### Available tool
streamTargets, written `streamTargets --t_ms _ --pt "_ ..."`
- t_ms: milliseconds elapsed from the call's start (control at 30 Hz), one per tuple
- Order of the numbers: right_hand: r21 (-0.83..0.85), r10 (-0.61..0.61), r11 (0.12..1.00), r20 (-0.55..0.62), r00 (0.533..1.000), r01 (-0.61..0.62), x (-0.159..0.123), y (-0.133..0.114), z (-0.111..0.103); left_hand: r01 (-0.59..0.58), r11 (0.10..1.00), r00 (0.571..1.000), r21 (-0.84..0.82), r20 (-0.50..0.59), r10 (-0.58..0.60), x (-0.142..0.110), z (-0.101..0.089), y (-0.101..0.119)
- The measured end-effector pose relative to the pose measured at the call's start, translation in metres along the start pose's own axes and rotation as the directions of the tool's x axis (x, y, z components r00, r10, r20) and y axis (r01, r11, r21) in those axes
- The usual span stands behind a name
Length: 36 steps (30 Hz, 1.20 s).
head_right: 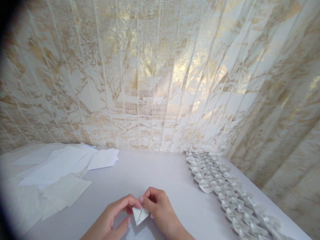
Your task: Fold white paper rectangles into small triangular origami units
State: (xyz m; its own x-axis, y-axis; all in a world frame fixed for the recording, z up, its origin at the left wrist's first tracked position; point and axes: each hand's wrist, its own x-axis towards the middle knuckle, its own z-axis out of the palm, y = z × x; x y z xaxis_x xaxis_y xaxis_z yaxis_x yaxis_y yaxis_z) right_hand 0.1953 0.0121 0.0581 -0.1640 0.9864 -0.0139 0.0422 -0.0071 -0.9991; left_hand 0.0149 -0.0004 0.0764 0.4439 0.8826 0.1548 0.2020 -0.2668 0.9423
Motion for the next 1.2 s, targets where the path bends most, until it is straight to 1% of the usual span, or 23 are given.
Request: streamTargets --t_ms 133,200,267,333,433,533,700,800,933,1033,1200 --pt "0.073 -0.068 0.995 0.007 0.998 0.068 -0.004 -0.004 0.004 0.028 1.000 0.997 0.006 -0.071 -0.028 0.003 -0.002 -0.005" --pt "0.120 -0.116 0.986 0.021 0.993 0.112 -0.006 -0.006 0.006 0.043 0.999 0.996 -0.024 -0.083 -0.045 0.006 -0.005 -0.011" --pt "0.132 -0.151 0.980 0.032 0.988 0.146 -0.007 -0.006 0.006 0.050 0.997 0.995 -0.063 -0.088 -0.055 0.009 -0.007 -0.016" --pt "0.088 -0.155 0.984 0.030 0.987 0.152 -0.008 -0.006 0.006 0.043 0.995 0.993 -0.094 -0.102 -0.052 0.010 -0.008 -0.021" --pt "-0.029 -0.161 0.986 0.021 0.987 0.162 -0.009 -0.005 0.006 0.038 0.994 0.993 -0.106 -0.111 -0.050 0.011 -0.008 -0.026" --pt "-0.071 -0.200 0.977 0.031 0.979 0.202 -0.009 -0.007 0.006 0.037 0.994 0.994 -0.103 -0.103 -0.048 0.010 -0.008 -0.028" --pt "-0.106 -0.184 0.978 -0.023 0.983 0.181 -0.009 -0.007 0.005 0.025 0.995 0.996 -0.092 -0.082 -0.033 0.010 -0.007 -0.024" --pt "-0.074 -0.159 0.985 -0.043 0.986 0.156 -0.009 -0.005 0.004 0.012 0.996 0.997 -0.088 -0.074 -0.018 0.010 -0.006 -0.020" --pt "0.015 -0.126 0.992 -0.020 0.992 0.126 -0.009 -0.003 0.007 0.012 0.999 0.996 -0.052 -0.093 -0.017 0.010 -0.007 -0.017" --pt "0.049 -0.112 0.993 0.001 0.994 0.112 -0.009 -0.003 0.009 0.011 0.999 0.997 -0.033 -0.081 -0.014 0.010 -0.008 -0.016" --pt "0.100 -0.160 0.982 -0.004 0.987 0.160 -0.008 0.000 0.012 -0.009 0.996 0.996 -0.084 -0.086 0.001 0.008 -0.006 -0.013"
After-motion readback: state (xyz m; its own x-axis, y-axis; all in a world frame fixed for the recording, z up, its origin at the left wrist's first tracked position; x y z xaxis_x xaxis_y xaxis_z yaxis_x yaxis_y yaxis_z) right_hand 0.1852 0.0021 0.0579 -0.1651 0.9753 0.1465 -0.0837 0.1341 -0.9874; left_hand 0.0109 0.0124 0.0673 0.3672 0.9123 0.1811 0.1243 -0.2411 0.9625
